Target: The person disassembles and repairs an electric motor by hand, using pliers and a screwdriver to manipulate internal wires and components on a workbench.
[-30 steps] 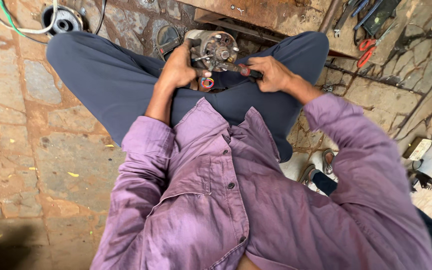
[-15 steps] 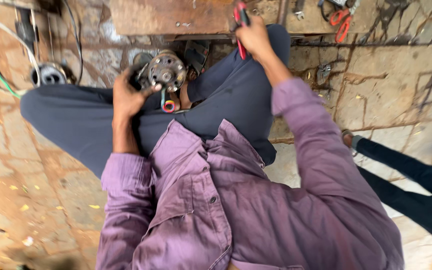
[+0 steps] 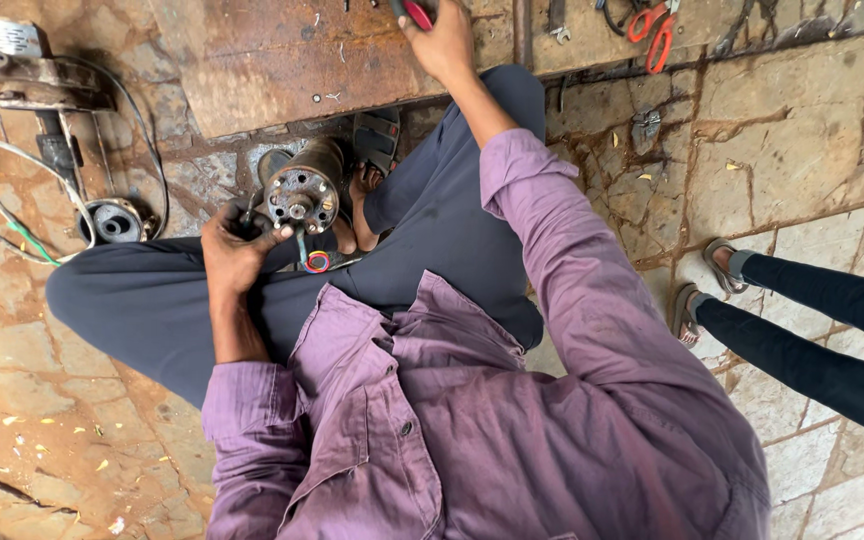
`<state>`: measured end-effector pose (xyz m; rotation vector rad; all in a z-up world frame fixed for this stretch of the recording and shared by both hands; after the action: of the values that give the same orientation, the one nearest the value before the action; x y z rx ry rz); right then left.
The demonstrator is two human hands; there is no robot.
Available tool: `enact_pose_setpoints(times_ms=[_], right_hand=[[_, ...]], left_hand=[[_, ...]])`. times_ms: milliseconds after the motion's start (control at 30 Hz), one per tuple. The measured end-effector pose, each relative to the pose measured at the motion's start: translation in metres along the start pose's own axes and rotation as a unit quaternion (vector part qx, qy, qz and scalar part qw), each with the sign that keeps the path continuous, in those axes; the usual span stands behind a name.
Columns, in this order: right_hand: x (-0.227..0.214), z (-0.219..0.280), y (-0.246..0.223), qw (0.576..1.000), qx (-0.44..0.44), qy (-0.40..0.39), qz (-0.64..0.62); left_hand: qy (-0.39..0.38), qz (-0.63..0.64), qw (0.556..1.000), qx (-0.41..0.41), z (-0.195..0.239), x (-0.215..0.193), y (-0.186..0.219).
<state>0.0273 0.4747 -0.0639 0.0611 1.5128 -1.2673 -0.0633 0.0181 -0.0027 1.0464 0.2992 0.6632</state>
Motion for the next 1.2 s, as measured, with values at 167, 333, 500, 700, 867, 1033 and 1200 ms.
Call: enact_pose_setpoints(times_ms=[167,333,500,700,867,1033,1200], right_hand=[[-0.059,0.005,0.052,0.995,0.034,0.09,-0.012],[-0.177,0.001,0.184,0.947,0.049,0.316,0.03],[-0.241,0.0,0.242,0.962,0.058,0.265,-0.034],[-0.243,-0.005,0.25,0.968,0.071,0.221,-0.091],[-0.239,-0.008,0.244,0.959,0.03,0.215,-0.184],[-0.247,-0.001,0.251,0.952,0.07,0.238,-0.179],[-0.244,0.0,0.252,0.96,0.099,0.227,-0.134]], left_hand=[[0.003,-0.013,1.0,-0.003,0.002,-0.002,-0.004],[0.013,-0.045,0.999,-0.005,0.003,-0.005,-0.009],[0.002,-0.003,1.0,0.007,0.004,-0.003,-0.006],[0.007,0.003,1.0,-0.008,0.005,-0.003,-0.005],[0.013,0.017,0.999,-0.023,0.006,-0.006,-0.015],[0.017,0.012,0.999,-0.029,0.006,-0.009,-0.022],[0.014,0.019,0.999,-0.029,0.007,-0.009,-0.021]])
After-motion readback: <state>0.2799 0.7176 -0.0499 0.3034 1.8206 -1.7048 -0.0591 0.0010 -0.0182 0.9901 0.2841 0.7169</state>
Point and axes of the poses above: each hand's wrist, its own z-axis away from the middle knuckle, its own x-axis out of the palm, y = z × x, the point moved 9 cm from there along -z, towards the middle knuckle, and after that the axes turned 10 degrees about -y, right-handed, at the moved point
